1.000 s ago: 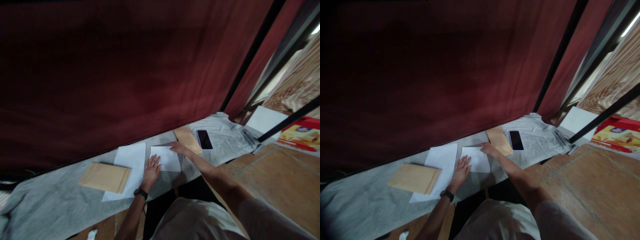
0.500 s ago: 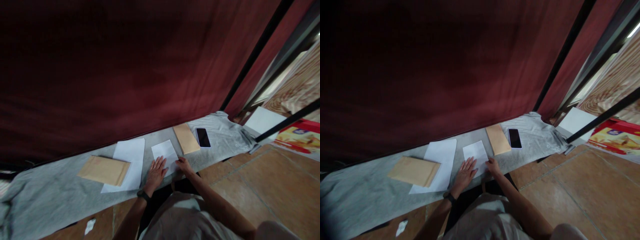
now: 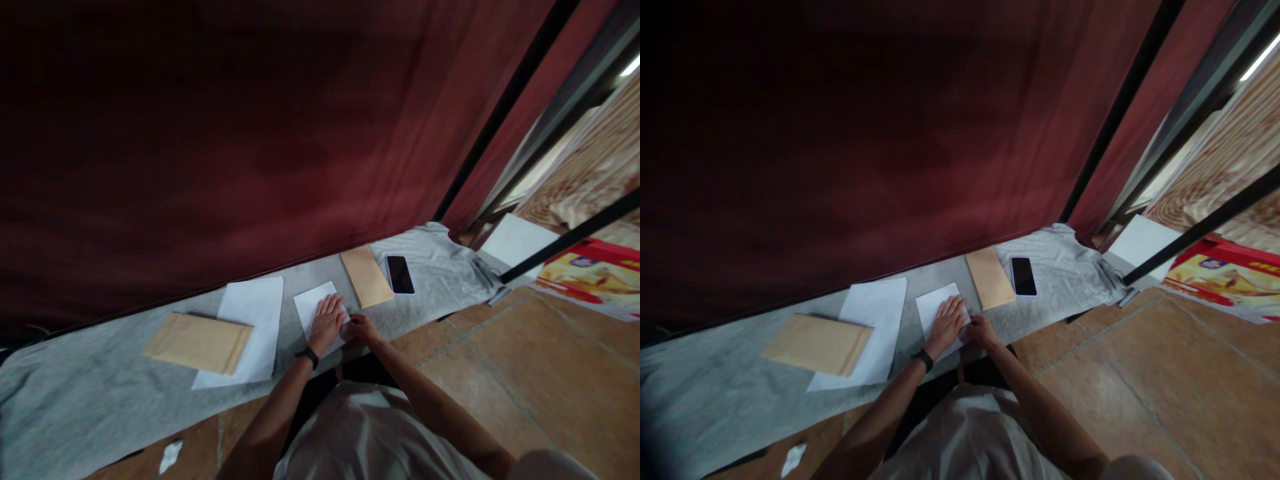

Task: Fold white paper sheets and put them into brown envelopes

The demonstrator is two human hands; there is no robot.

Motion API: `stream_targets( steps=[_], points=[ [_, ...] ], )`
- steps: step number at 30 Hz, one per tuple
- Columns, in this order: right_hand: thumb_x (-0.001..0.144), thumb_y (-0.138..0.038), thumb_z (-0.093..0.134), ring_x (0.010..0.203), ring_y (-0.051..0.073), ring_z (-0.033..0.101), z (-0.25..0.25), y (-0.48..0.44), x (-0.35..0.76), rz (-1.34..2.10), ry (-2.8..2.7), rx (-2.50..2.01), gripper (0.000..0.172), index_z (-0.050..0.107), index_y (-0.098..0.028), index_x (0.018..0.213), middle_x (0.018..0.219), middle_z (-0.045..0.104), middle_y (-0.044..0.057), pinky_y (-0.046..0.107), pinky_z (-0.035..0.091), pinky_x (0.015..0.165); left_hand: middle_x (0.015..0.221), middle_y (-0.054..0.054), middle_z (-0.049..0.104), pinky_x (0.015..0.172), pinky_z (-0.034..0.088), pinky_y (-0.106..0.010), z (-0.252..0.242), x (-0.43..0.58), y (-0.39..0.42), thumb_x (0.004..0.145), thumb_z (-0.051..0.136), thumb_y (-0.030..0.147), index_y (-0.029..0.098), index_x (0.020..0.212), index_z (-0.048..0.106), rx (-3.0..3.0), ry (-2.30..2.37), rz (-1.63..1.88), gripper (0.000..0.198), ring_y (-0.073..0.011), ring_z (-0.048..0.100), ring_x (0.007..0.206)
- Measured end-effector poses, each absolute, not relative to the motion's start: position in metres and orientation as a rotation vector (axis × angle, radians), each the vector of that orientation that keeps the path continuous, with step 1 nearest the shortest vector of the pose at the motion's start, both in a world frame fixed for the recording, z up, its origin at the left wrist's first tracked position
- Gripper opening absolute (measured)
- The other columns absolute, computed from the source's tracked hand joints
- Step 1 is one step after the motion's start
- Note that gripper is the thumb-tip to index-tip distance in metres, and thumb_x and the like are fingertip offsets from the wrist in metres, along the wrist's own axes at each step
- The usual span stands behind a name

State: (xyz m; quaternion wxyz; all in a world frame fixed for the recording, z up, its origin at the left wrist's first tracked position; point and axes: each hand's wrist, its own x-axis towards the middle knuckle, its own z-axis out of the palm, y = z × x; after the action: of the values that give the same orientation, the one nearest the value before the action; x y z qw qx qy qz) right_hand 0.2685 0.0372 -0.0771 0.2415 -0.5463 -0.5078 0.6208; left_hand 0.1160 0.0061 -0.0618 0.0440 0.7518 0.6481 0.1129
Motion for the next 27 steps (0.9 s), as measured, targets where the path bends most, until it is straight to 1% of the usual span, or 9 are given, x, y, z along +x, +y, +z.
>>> stream_targets(
  steps=[4, 7, 13, 15, 17, 19, 21, 24, 27],
  points=[
    [0.062, -0.03, 0.071, 0.067, 0.019, 0.066, -0.075, 0.037, 0.268, 1.727, -1.359, -1.503, 0.016, 0.067, -0.017, 0.07, 0.064, 0.067, 0.0, 0.027, 0.054, 0.059, 0.159, -0.007, 0.043, 0.124, 0.026, -0.045, -0.067, 0.085, 0.011, 0.105, 0.034, 0.037, 0.021, 0.152, 0.044, 2.326, 2.005, 0.331, 0.051, -0.0214, 0.031, 0.151],
    [0.062, -0.029, 0.072, 0.066, 0.02, 0.067, -0.072, 0.036, 0.267, 1.76, -1.336, -1.517, 0.017, 0.067, -0.017, 0.074, 0.065, 0.068, 0.0, 0.029, 0.056, 0.058, 0.159, -0.008, 0.044, 0.124, 0.027, -0.046, -0.068, 0.053, 0.013, 0.105, 0.031, 0.038, 0.02, 0.154, 0.041, 2.247, 2.139, 0.33, 0.053, -0.0212, 0.032, 0.151],
    [0.065, -0.032, 0.07, 0.064, 0.02, 0.066, -0.068, 0.034, 0.268, 1.76, -1.348, -1.513, 0.017, 0.066, -0.018, 0.074, 0.063, 0.067, 0.0, 0.029, 0.055, 0.055, 0.158, -0.015, 0.044, 0.122, 0.031, -0.048, -0.061, 0.033, 0.003, 0.104, 0.031, 0.039, 0.013, 0.154, 0.039, 2.059, 2.321, 0.398, 0.056, -0.025, 0.035, 0.15],
    [0.066, -0.034, 0.07, 0.065, 0.02, 0.066, -0.067, 0.034, 0.27, 1.745, -1.376, -1.503, 0.018, 0.066, -0.018, 0.073, 0.064, 0.067, 0.001, 0.028, 0.054, 0.055, 0.159, -0.014, 0.042, 0.121, 0.034, -0.047, -0.058, 0.042, -0.019, 0.104, 0.034, 0.041, 0.015, 0.154, 0.039, 2.089, 2.249, 0.442, 0.056, -0.024, 0.034, 0.15],
    [0.067, -0.037, 0.069, 0.066, 0.02, 0.066, -0.066, 0.035, 0.273, 1.732, -1.414, -1.488, 0.021, 0.065, -0.018, 0.073, 0.065, 0.067, 0.001, 0.027, 0.054, 0.055, 0.162, -0.009, 0.038, 0.123, 0.031, -0.043, -0.056, 0.052, -0.049, 0.103, 0.041, 0.043, 0.022, 0.155, 0.036, 2.21, 2.038, 0.434, 0.057, -0.02, 0.029, 0.152],
    [0.068, -0.04, 0.068, 0.067, 0.02, 0.066, -0.064, 0.035, 0.274, 1.727, -1.459, -1.473, 0.024, 0.065, -0.017, 0.074, 0.068, 0.067, 0.002, 0.027, 0.053, 0.055, 0.163, -0.007, 0.037, 0.123, 0.03, -0.044, -0.055, 0.06, -0.08, 0.097, 0.054, 0.045, 0.025, 0.156, 0.035, 2.267, 1.913, 0.388, 0.065, -0.0215, 0.028, 0.153],
    [0.071, -0.043, 0.065, 0.068, 0.021, 0.066, -0.063, 0.034, 0.275, 1.722, -1.519, -1.463, 0.027, 0.066, -0.016, 0.078, 0.072, 0.069, 0.003, 0.027, 0.053, 0.054, 0.161, -0.006, 0.04, 0.122, 0.033, -0.044, -0.057, 0.063, -0.103, 0.093, 0.059, 0.034, 0.027, 0.156, 0.036, 2.229, 1.919, 0.384, 0.068, -0.0219, 0.033, 0.151],
    [0.076, -0.04, 0.061, 0.071, 0.021, 0.067, -0.062, 0.031, 0.278, 1.665, -1.648, -1.473, 0.026, 0.067, -0.016, 0.082, 0.077, 0.071, 0.004, 0.028, 0.053, 0.057, 0.155, -0.004, 0.049, 0.12, 0.04, -0.042, -0.061, 0.059, -0.116, 0.091, 0.046, 0.01, 0.027, 0.152, 0.043, 2.091, 2.029, 0.465, 0.063, -0.0184, 0.042, 0.146],
    [0.08, -0.033, 0.062, 0.078, 0.024, 0.068, -0.06, 0.025, 0.288, 1.503, -1.801, -1.514, 0.018, 0.068, -0.017, 0.084, 0.078, 0.071, 0.006, 0.032, 0.054, 0.07, 0.152, -0.004, 0.053, 0.119, 0.041, -0.042, -0.064, 0.05, -0.114, 0.091, 0.036, 0.003, 0.025, 0.146, 0.051, 2.099, 1.969, 0.472, 0.061, -0.0166, 0.043, 0.145]
  ],
)
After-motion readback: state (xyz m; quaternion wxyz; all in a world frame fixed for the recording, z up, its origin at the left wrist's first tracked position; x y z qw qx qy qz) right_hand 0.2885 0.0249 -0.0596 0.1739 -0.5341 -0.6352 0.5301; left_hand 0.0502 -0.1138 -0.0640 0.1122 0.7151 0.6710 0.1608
